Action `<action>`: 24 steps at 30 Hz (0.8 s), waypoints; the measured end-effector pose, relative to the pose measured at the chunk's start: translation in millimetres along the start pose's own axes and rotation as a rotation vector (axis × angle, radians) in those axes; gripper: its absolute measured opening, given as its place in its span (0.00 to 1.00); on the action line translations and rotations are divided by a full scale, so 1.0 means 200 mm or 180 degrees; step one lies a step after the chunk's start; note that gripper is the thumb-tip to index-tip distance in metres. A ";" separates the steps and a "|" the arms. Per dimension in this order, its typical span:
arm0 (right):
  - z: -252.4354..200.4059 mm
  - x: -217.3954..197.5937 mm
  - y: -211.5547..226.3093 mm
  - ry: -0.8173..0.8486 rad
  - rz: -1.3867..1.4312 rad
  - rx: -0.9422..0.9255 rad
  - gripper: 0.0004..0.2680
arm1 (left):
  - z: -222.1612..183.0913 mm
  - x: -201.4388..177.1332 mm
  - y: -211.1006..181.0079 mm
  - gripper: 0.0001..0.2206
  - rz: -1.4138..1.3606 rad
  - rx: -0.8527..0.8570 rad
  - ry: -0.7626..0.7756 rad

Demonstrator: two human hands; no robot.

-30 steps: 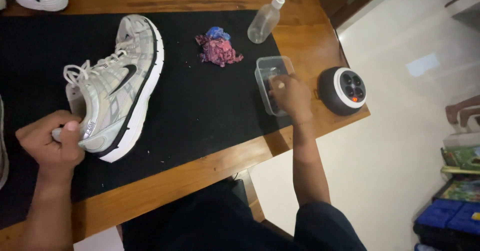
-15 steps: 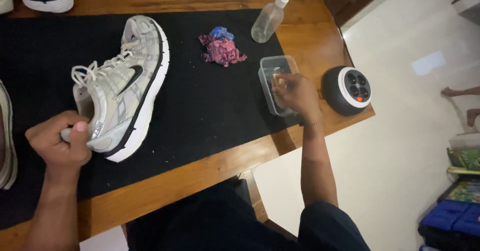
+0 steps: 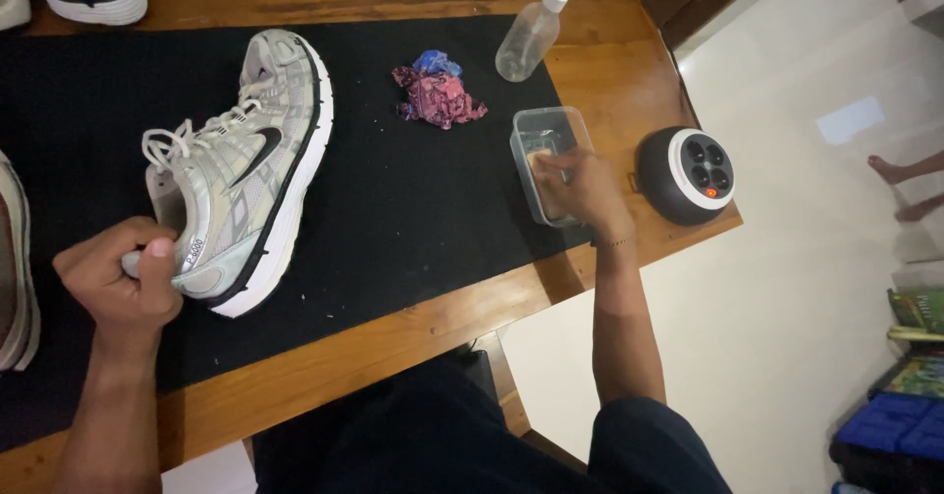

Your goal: Cleaning a white Nike sneaker using a brush and cleaning solution on a repair bench.

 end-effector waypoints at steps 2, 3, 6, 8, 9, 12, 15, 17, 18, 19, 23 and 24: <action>0.05 0.03 -0.07 -0.0064 -0.0229 -0.0238 0.11 | 0.00 0.00 0.00 0.21 0.0013 -0.0024 0.0025; 0.07 0.04 -0.08 -0.0135 -0.0464 -0.0477 0.11 | 0.00 0.00 0.00 0.21 0.0023 -0.0043 0.0045; 0.08 0.05 -0.08 0.0012 -0.0402 -0.0442 0.13 | 0.01 0.00 -0.02 0.21 -0.0036 -0.0040 0.0004; 0.09 0.06 -0.09 0.0047 -0.0455 -0.0443 0.13 | 0.01 0.00 -0.01 0.21 -0.0020 -0.0021 0.0009; 0.09 0.07 -0.10 0.0083 -0.0506 -0.0443 0.14 | 0.01 0.00 -0.01 0.21 -0.0005 -0.0002 0.0016; 0.07 0.06 -0.06 0.0236 -0.0301 -0.0044 0.15 | 0.00 0.00 0.01 0.20 0.0018 -0.0014 0.0033; 0.04 0.03 0.01 0.0206 -0.0219 0.0091 0.13 | 0.01 0.00 -0.02 0.20 -0.0016 -0.0008 0.0044; 0.03 0.01 0.04 0.0217 -0.0168 0.0200 0.12 | 0.00 0.00 0.00 0.21 0.0010 0.0012 0.0036; 0.02 0.00 0.05 0.0233 -0.0117 0.0307 0.13 | 0.00 0.00 0.00 0.21 0.0038 0.0028 0.0027; 0.03 0.00 0.04 0.0224 -0.0118 0.0302 0.13 | 0.00 0.00 -0.01 0.21 0.0041 0.0036 0.0022; 0.02 -0.04 0.09 0.0083 -0.0575 0.0518 0.11 | 0.00 0.00 0.01 0.19 0.0033 0.0005 0.0011; 0.00 -0.06 0.10 0.0063 -0.0717 0.0768 0.14 | -0.01 0.00 0.01 0.17 -0.0016 0.0030 0.0004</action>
Point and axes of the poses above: each hand's wrist, its own z-axis towards the middle knuckle, its own x-axis out of the palm, y = z × x, the point moved 10 cm from there along z, towards the middle knuckle, and after that the axes turned 13 degrees about y, right-handed, at the moved point
